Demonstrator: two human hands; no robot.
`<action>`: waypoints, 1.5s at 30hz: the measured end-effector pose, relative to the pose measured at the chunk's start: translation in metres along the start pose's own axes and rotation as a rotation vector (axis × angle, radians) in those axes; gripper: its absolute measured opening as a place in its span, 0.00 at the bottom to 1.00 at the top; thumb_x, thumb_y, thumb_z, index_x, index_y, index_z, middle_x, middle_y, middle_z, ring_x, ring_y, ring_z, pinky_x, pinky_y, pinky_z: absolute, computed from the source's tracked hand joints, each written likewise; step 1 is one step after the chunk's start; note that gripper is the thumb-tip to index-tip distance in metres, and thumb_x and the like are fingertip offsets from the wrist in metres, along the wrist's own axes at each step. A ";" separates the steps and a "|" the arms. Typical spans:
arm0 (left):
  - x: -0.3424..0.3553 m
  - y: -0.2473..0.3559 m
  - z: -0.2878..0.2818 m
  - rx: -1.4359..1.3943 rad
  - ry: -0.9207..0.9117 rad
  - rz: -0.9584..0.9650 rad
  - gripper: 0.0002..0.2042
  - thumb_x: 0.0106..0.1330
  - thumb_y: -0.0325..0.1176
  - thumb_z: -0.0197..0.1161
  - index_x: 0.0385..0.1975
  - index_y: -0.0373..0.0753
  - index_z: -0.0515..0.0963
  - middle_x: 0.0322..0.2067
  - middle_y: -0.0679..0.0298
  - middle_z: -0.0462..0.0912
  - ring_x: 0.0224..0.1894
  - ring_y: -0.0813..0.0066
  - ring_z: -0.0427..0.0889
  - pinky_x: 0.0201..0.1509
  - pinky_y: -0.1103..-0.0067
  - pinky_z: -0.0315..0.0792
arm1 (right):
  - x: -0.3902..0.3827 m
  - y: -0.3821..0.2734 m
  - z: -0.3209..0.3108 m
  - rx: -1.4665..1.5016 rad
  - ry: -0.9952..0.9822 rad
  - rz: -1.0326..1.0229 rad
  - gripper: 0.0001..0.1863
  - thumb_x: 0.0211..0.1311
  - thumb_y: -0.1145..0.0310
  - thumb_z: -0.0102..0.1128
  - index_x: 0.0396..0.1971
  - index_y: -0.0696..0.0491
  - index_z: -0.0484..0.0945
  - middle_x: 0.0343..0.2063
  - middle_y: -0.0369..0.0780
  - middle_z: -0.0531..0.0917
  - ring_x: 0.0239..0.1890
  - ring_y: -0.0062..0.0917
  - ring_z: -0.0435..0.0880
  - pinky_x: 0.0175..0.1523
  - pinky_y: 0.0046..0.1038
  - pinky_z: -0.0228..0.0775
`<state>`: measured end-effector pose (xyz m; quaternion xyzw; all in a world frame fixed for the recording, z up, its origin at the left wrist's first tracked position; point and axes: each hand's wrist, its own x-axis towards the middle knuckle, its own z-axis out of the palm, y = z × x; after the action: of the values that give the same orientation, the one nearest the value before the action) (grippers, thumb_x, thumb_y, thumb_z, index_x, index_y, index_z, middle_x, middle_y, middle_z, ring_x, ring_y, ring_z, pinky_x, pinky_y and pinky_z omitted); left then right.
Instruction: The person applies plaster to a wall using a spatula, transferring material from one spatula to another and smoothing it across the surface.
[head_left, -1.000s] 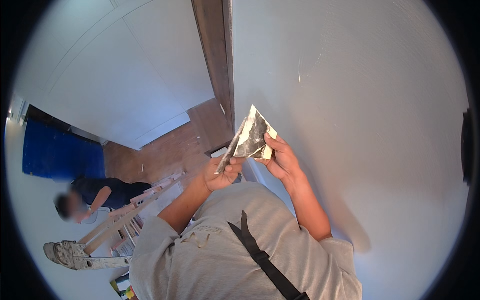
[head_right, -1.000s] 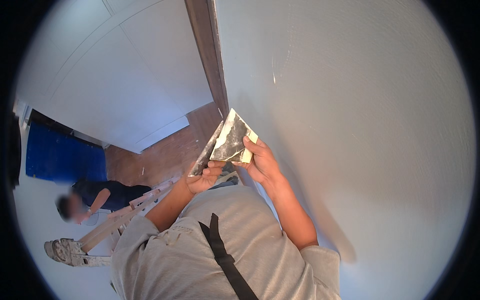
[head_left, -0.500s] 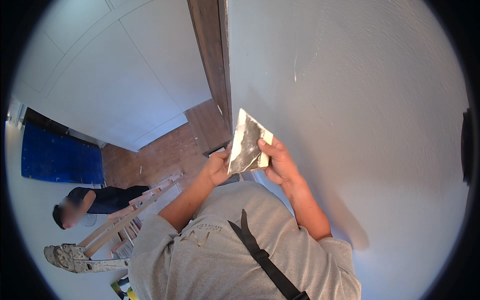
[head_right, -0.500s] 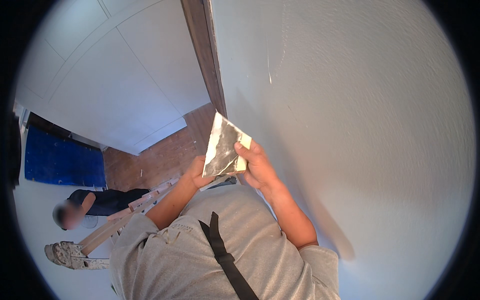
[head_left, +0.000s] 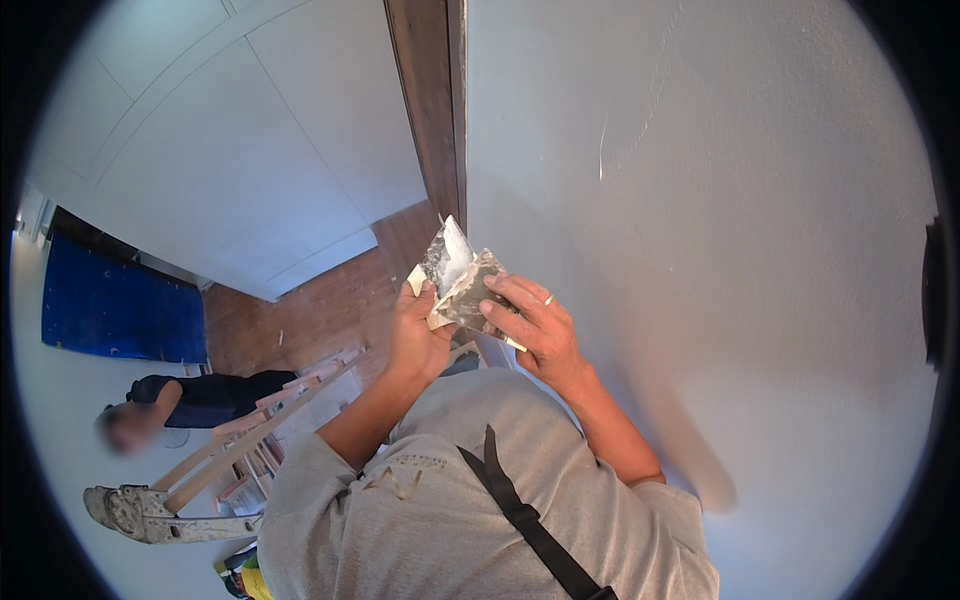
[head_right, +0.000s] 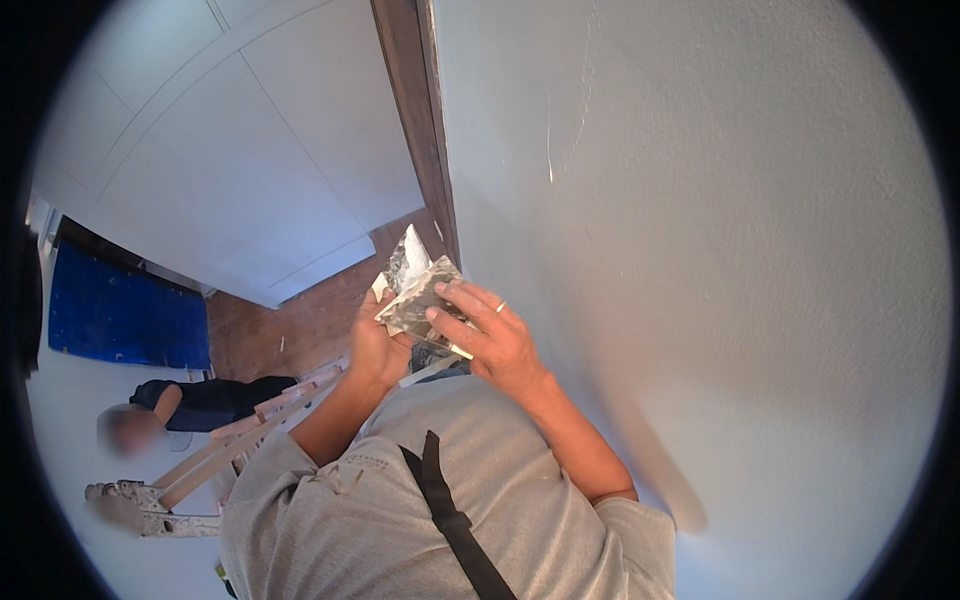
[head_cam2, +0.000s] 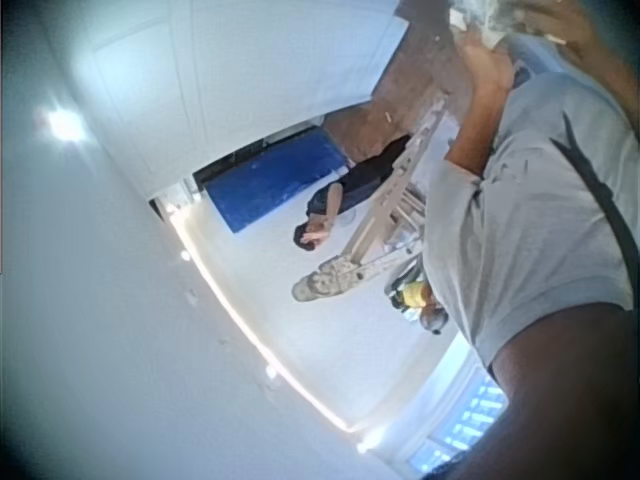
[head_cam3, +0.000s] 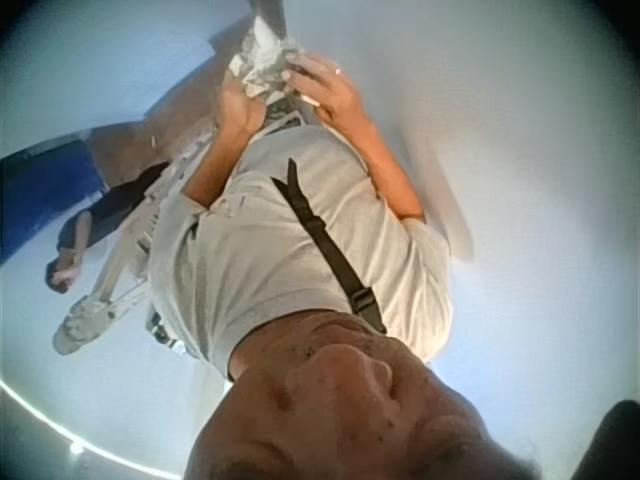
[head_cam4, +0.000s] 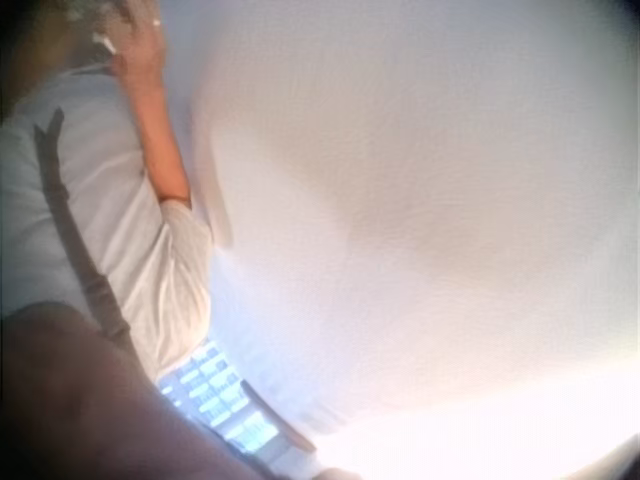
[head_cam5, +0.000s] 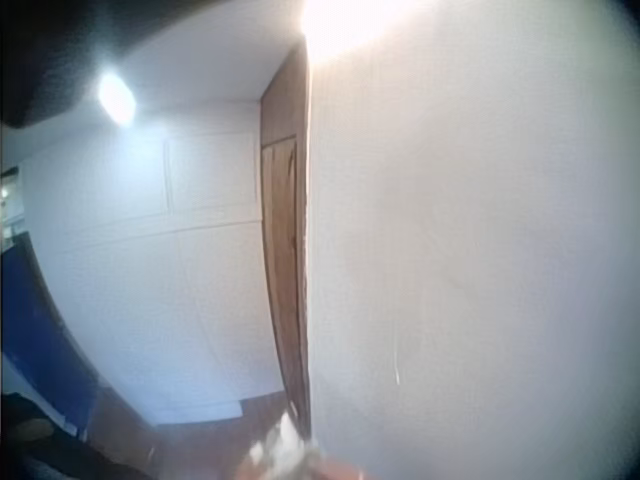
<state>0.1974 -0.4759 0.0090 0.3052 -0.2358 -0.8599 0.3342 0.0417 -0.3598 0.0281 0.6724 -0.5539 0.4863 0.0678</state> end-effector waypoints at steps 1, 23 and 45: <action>0.001 0.002 -0.003 -0.008 -0.035 0.014 0.17 0.82 0.33 0.45 0.66 0.38 0.67 0.56 0.60 0.81 0.55 0.69 0.84 0.54 0.73 0.82 | -0.002 0.003 -0.002 -0.025 -0.012 0.017 0.33 0.44 0.88 0.58 0.55 0.49 0.83 0.58 0.43 0.83 0.53 0.43 0.85 0.52 0.38 0.81; 0.047 0.053 -0.030 -0.115 -0.494 -0.405 0.22 0.75 0.30 0.48 0.67 0.33 0.68 0.58 0.55 0.81 0.56 0.64 0.85 0.60 0.68 0.80 | -0.014 0.005 -0.051 0.667 -0.134 1.129 0.23 0.76 0.63 0.58 0.63 0.60 0.73 0.53 0.40 0.83 0.57 0.22 0.79 0.65 0.30 0.68; -0.118 0.163 0.244 0.359 -0.678 2.251 0.21 0.67 0.10 0.54 0.56 0.37 0.81 0.55 0.57 0.87 0.59 0.60 0.85 0.63 0.72 0.81 | -0.185 -0.162 -0.064 -0.580 0.382 -0.090 0.23 0.41 0.90 0.57 0.42 0.56 0.77 0.30 0.42 0.87 0.27 0.31 0.90 0.32 0.27 0.81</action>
<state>0.1706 -0.4502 0.3229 -0.2741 -0.5650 -0.0744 0.7747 0.1525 -0.1333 -0.0009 0.5457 -0.6161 0.4223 0.3798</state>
